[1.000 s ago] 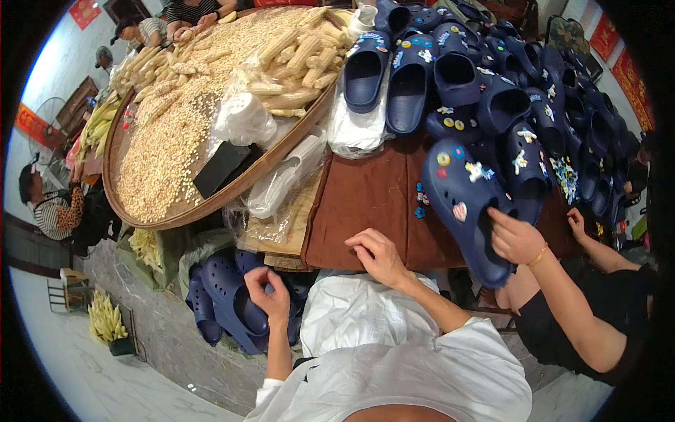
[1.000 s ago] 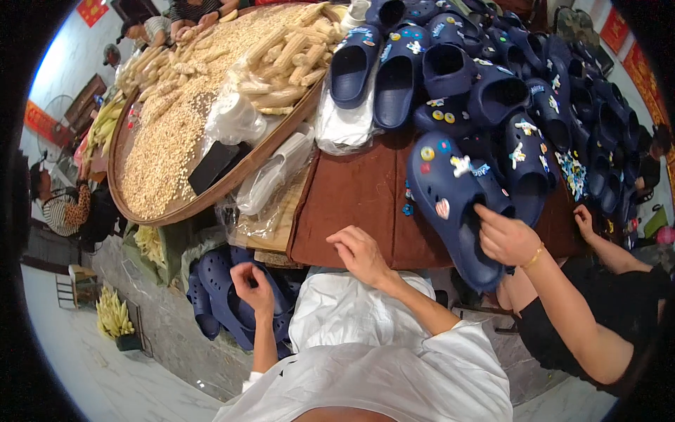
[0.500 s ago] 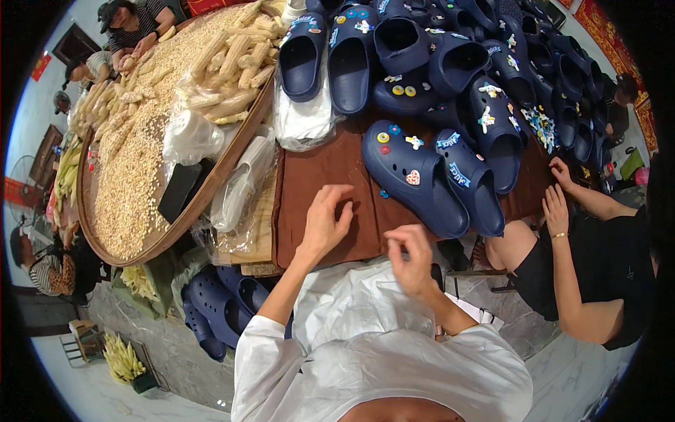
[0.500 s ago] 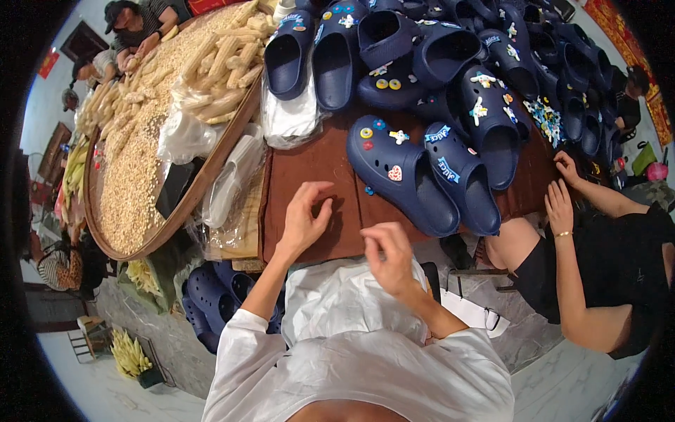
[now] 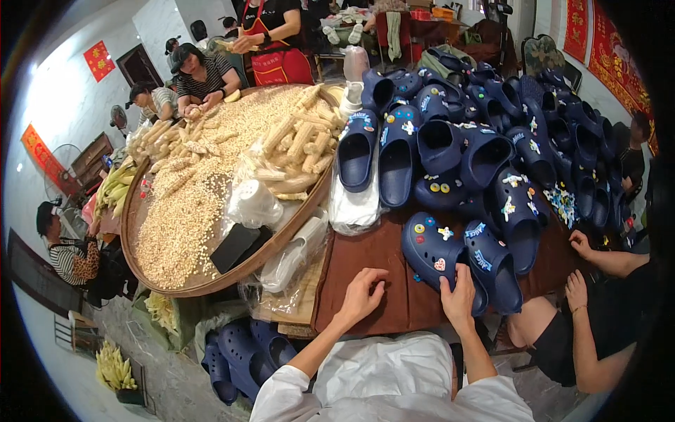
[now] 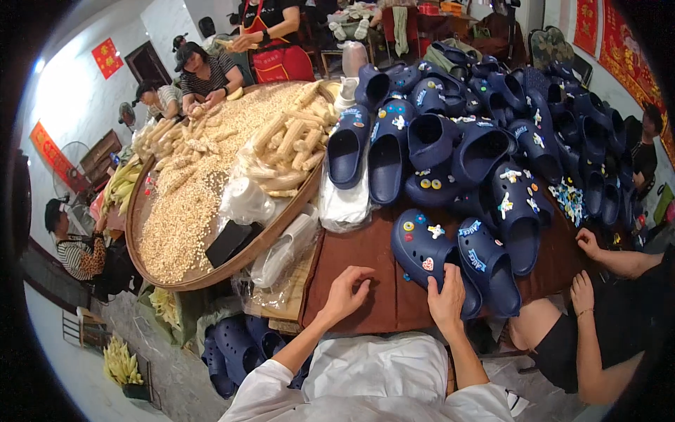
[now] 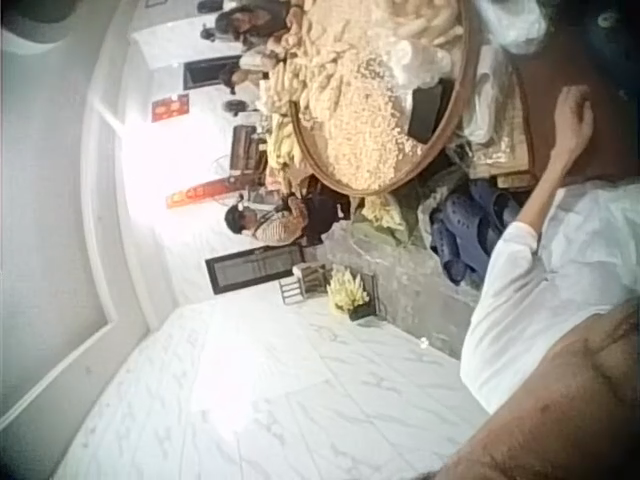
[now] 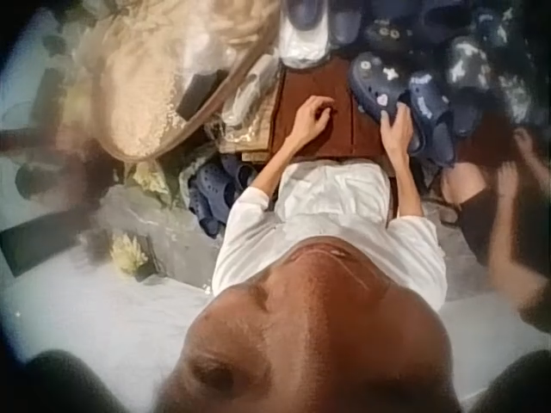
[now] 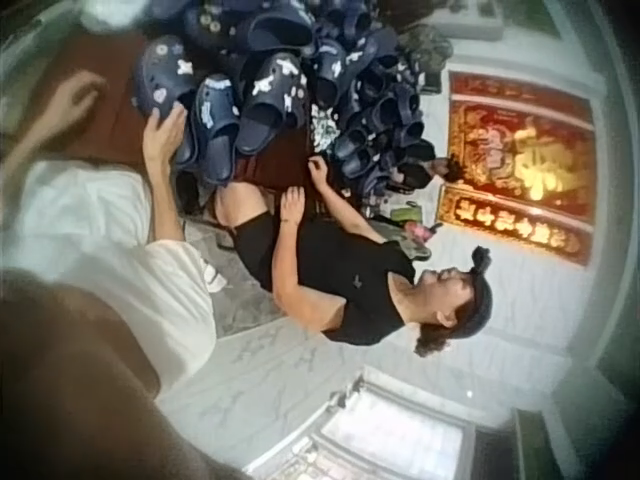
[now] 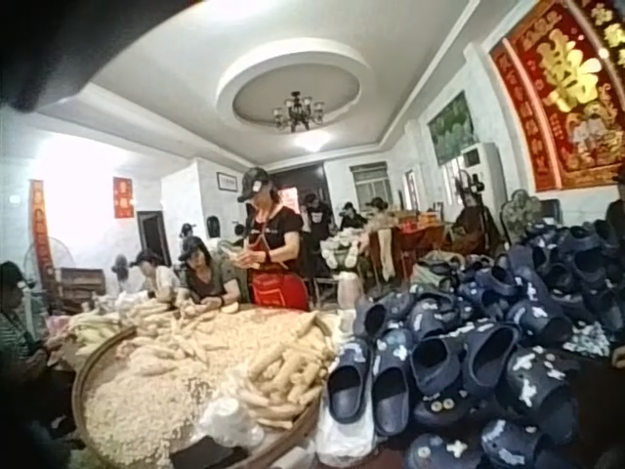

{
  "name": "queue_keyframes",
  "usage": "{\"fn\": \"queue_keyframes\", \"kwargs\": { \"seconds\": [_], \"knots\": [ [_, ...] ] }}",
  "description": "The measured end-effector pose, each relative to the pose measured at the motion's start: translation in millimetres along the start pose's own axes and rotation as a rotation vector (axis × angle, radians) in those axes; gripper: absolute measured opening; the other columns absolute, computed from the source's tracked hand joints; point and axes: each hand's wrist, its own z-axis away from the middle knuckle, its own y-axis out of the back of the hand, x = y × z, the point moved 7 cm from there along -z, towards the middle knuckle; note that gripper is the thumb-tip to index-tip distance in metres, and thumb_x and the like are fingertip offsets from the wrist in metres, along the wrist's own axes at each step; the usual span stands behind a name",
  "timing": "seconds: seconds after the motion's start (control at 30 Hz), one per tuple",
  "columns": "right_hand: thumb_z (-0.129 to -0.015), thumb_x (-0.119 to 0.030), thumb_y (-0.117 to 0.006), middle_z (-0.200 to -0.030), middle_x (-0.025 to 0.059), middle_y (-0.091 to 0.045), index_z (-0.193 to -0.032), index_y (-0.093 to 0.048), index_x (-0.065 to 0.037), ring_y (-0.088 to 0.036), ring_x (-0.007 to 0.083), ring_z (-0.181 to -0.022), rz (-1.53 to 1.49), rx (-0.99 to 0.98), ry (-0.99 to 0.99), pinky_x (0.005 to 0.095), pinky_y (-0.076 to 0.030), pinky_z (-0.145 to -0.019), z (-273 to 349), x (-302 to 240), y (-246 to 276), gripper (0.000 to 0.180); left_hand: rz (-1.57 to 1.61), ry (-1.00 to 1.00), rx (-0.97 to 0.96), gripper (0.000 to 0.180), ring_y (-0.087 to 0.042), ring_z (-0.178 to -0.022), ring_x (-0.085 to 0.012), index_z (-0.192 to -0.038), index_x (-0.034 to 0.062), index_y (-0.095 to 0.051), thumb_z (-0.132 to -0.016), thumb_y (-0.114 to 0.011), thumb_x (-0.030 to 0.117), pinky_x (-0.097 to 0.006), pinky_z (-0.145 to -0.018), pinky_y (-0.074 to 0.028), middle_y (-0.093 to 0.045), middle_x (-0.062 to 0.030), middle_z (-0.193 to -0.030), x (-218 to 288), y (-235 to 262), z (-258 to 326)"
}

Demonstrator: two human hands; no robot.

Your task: Decorating blue clog shoes by pushing plastic charms into the ventilation holes.

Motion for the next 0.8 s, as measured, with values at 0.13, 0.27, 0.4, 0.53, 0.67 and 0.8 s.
{"fn": "queue_keyframes", "kwargs": {
  "seconds": [0.13,0.27,0.4,0.53,0.67,0.8],
  "knots": [
    [-0.081,-0.005,-0.068,-0.094,0.018,-0.054,-0.104,-0.049,-0.001,-0.057,0.0366,-0.083,-0.069,0.012,0.044,0.044,-0.045,-0.073,-6.5,-7.6,-4.7,0.03,-0.013,-0.096,0.004,0.027,-0.066,-0.094,-0.0266,-0.115,0.0036,-0.063,-0.089,-0.061,0.002,-0.033,-0.079,-0.057,-0.063,-0.0139,-0.104,26.7,-7.3,-19.7],
    [-0.081,-0.003,-0.068,-0.092,0.0182,-0.053,-0.102,-0.049,-0.001,-0.056,0.0363,-0.08,-0.096,0.023,0.054,0.0435,-0.045,-0.07,-7.2,-19.7,-4.5,0.028,-0.015,-0.193,-0.004,0.037,-0.061,-0.105,-0.031,-0.123,0.0048,-0.062,-0.087,-0.068,0.008,-0.037,-0.089,-0.052,-0.062,-0.0155,-0.116,54.1,-18.2,-38.7],
    [-0.081,-0.002,-0.066,-0.091,0.0186,-0.052,-0.102,-0.049,0.0,-0.056,0.0367,-0.079,-0.112,0.007,0.075,0.0441,-0.045,-0.07,-2.0,-43.6,-0.1,0.027,0.017,-0.296,0.021,0.055,-0.052,-0.12,-0.0348,-0.138,0.004,-0.052,-0.086,-0.07,0.011,-0.041,-0.101,-0.044,-0.055,-0.0184,-0.134,77.9,-29.1,-45.8],
    [-0.079,0.001,-0.063,-0.091,0.0187,-0.051,-0.102,-0.049,0.0,-0.055,0.0366,-0.08,-0.159,-0.023,0.112,0.0446,-0.044,-0.069,13.3,-64.3,-7.9,0.027,0.011,-0.363,0.008,0.056,-0.049,-0.124,-0.0361,-0.14,0.0052,-0.051,-0.087,-0.068,0.011,-0.042,-0.105,-0.041,-0.052,-0.0195,-0.138,85.4,-30.7,-34.8],
    [-0.079,0.001,-0.063,-0.091,0.0178,-0.051,-0.103,-0.048,-0.002,-0.055,0.0363,-0.08,-0.263,-0.125,0.118,0.0445,-0.044,-0.069,26.4,-79.7,-30.7,0.028,-0.053,-0.303,0.039,0.05,-0.051,-0.123,-0.0343,-0.135,0.0059,-0.056,-0.087,-0.068,0.012,-0.041,-0.104,-0.042,-0.055,-0.0169,-0.137,69.1,-13.9,-7.7],
    [-0.08,-0.001,-0.063,-0.092,0.0174,-0.05,-0.101,-0.048,-0.002,-0.055,0.0367,-0.083,-0.308,-0.213,0.089,0.0454,-0.044,-0.071,43.3,-90.0,-53.4,0.026,-0.073,-0.207,0.12,0.046,-0.057,-0.118,-0.0311,-0.128,0.0066,-0.063,-0.084,-0.072,0.011,-0.039,-0.099,-0.046,-0.061,-0.0138,-0.13,50.8,6.6,14.9]
  ]
}}
